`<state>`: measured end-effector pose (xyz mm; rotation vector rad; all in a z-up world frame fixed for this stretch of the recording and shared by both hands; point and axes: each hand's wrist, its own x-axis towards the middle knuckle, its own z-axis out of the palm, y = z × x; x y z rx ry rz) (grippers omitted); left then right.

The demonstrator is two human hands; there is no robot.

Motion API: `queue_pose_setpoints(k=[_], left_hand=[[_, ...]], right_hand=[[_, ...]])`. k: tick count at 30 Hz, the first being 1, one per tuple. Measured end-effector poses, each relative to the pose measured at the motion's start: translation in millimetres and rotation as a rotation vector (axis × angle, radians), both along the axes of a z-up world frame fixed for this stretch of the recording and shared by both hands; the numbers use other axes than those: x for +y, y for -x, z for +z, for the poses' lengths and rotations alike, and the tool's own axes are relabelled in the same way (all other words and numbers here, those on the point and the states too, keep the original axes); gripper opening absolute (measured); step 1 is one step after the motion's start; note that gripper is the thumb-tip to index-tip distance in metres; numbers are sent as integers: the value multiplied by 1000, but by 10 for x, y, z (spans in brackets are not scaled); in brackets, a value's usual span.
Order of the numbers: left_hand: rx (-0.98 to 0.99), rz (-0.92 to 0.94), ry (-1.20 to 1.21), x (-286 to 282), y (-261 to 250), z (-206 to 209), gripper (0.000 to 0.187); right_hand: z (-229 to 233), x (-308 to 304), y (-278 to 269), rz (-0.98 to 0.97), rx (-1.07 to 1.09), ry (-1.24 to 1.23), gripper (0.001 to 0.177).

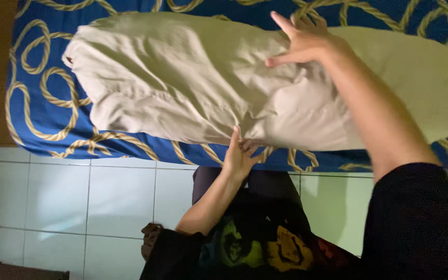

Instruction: The person smooths a blue patterned bedsheet over a mattress, tucks the edges, and arranges two pillows and a folded red-and-yellow patterned cloth on the bed. The person uses both hands to adjust the sheet and position the items.

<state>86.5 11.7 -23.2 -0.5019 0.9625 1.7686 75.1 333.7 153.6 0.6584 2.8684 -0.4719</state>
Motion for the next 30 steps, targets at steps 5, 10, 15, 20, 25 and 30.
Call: queue_pose_setpoints(k=[5, 10, 15, 20, 25, 30], left_hand=[[216, 371, 219, -77, 180, 296, 45], [810, 325, 83, -191, 674, 860, 19], [953, 276, 182, 49, 1974, 1741, 35], [1002, 230, 26, 761, 3445, 2296, 40], [1889, 112, 646, 1476, 3573, 1951, 63], [1866, -631, 852, 1622, 2629, 1463, 62]], right_hand=[[-157, 21, 81, 35, -45, 179, 87], [344, 10, 29, 19, 381, 255, 22], [1140, 165, 94, -84, 762, 424, 18], [1059, 258, 669, -290, 766, 537, 22], [515, 8, 1364, -169, 679, 19, 28], [225, -456, 1684, -45, 457, -506, 59]])
